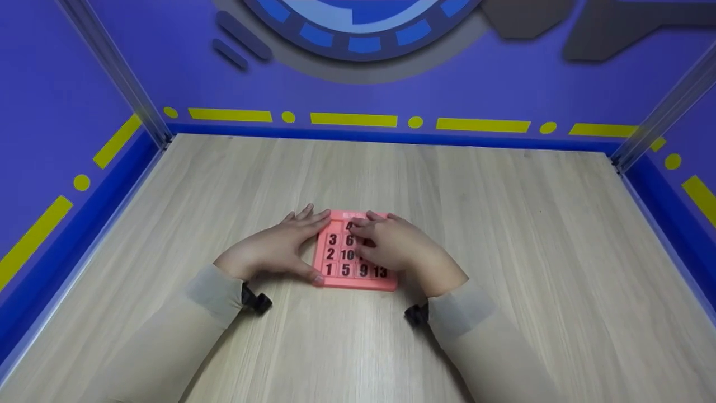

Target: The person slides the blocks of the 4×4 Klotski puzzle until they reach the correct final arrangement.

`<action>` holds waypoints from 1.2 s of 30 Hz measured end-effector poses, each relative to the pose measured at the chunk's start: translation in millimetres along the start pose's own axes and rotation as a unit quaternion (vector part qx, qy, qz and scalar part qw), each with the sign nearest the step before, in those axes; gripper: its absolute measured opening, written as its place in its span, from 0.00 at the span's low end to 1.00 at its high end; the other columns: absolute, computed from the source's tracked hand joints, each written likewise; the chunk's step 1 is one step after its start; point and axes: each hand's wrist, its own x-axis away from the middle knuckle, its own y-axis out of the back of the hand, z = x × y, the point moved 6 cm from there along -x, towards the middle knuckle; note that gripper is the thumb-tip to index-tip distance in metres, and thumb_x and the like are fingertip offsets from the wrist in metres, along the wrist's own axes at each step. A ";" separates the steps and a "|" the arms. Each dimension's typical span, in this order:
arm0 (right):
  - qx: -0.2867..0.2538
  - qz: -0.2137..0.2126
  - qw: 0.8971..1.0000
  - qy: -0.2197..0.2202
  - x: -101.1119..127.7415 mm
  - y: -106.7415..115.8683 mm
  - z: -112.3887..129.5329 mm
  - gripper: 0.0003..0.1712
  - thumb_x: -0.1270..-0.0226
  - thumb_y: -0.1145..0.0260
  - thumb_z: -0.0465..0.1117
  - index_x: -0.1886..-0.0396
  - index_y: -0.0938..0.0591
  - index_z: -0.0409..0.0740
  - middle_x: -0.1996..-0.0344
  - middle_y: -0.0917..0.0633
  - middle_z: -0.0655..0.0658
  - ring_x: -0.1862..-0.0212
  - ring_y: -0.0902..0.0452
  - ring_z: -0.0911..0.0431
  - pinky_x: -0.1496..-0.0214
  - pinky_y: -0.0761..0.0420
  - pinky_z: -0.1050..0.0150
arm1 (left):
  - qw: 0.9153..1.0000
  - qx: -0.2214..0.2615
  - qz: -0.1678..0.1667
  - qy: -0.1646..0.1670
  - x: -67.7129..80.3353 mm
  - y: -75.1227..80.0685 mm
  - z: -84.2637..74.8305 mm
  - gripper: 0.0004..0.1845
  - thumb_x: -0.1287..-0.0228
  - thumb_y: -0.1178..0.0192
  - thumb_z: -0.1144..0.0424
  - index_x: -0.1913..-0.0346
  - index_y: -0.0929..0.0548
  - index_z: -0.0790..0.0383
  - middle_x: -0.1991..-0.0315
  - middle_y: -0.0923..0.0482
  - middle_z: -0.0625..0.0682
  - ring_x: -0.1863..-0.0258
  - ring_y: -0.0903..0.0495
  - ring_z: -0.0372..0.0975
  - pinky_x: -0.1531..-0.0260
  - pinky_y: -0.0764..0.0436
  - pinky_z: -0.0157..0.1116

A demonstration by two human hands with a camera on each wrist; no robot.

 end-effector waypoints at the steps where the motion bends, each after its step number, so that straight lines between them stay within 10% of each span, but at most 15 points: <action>1: 0.000 -0.001 1.000 -0.001 0.2 0.2 -0.7 0.33 0.13 0.36 0.52 0.15 0.23 0.49 0.14 0.25 0.46 0.08 0.40 0.40 0.04 0.44 0.35 | 1.000 0.000 0.000 0.000 -0.1 -0.1 0.0 0.78 0.50 0.18 0.24 0.05 0.51 0.52 0.04 0.60 0.42 0.04 0.69 0.47 0.04 0.66 0.52; 19: 0.059 -0.044 0.997 0.036 6.0 8.1 18.1 0.31 0.16 0.31 0.50 0.20 0.18 0.44 0.20 0.18 0.42 0.13 0.30 0.40 0.08 0.33 0.34 | 1.000 -0.003 0.001 -0.004 1.9 0.2 -0.6 0.77 0.49 0.19 0.24 0.06 0.50 0.53 0.04 0.61 0.44 0.04 0.69 0.48 0.04 0.66 0.53; 36: 0.030 0.017 0.997 0.072 5.5 -2.5 32.7 0.33 0.14 0.33 0.54 0.17 0.20 0.50 0.18 0.20 0.47 0.09 0.36 0.42 0.07 0.33 0.36 | 1.000 -0.008 -0.001 -0.005 1.5 -0.2 -0.3 0.76 0.48 0.19 0.24 0.06 0.50 0.52 0.04 0.61 0.42 0.04 0.70 0.47 0.04 0.65 0.53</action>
